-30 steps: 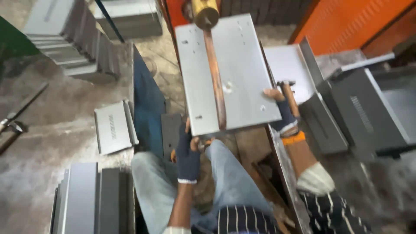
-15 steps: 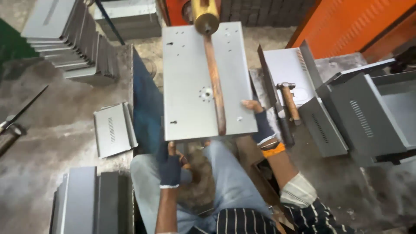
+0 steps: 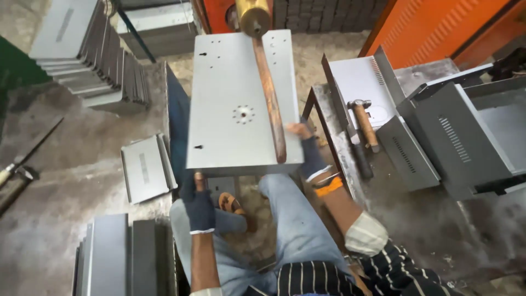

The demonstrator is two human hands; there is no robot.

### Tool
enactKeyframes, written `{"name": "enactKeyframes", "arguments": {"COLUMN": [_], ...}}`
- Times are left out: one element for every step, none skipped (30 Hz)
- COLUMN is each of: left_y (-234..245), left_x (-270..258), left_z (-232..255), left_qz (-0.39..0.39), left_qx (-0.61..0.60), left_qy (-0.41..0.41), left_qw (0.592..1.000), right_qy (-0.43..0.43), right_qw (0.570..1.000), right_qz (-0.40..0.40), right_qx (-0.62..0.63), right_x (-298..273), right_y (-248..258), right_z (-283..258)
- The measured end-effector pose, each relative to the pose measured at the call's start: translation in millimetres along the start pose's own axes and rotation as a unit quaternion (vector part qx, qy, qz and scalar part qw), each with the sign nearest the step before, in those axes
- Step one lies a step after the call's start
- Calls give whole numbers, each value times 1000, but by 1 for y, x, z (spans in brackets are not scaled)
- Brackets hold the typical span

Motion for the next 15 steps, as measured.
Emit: {"name": "enactKeyframes", "arguments": {"left_y": [6, 10, 16, 23, 22, 22, 16, 10, 4, -3, -27, -50, -67, -89, -112], "left_x": [8, 10, 10, 9, 10, 12, 13, 9, 8, 8, -5, -18, -35, -49, -61], "left_z": [-4, -2, 0, 1, -3, -7, -13, -20, -24, -29, -8, 12, 31, 32, 33], "left_qz": [27, 24, -4, -33, -28, -6, 10, 8, 14, 20, 18, -10, -34, -32, -18], "left_qx": [-5, -5, 27, 58, 59, 52, 42, 41, 49, 55, 50, -3, -51, -51, -100], "left_qy": [18, 15, -23, -60, -62, -41, -18, -18, -73, -128, -129, -117, -101, -99, -106], "left_qw": [999, 1000, 999, 996, 996, 998, 999, 999, 996, 990, 990, 993, 993, 993, 989], "right_qy": [25, 29, 8, -12, -14, 17, 51, 53, 33, 13, 18, 58, 90, 87, 35], "right_qw": [999, 999, 999, 996, 996, 996, 994, 994, 999, 999, 999, 998, 995, 995, 996], "right_qz": [6, 6, -35, -76, -81, -91, -95, -93, -22, 49, 50, 35, 18, 18, 7], "right_qx": [22, 24, 32, 40, 41, 15, -13, -14, -10, -7, -10, 14, 40, 38, 80], "right_x": [23, 29, 31, 34, 17, 0, -20, -20, -19, -18, -16, -13, -15, -35, -53], "right_y": [27, 27, 26, 25, 0, -23, -42, -28, -14, 0, 29, 58, 84, 75, 64], "right_z": [30, 32, 37, 42, 23, 2, -21, -20, -18, -17, -18, -20, -15, -33, -51]}}
Point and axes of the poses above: each hand's wrist, its own x-axis towards the middle knuckle, its own y-axis out of the back of the hand, z = x × y, the point moved 1 cm from there along x, towards the middle knuckle
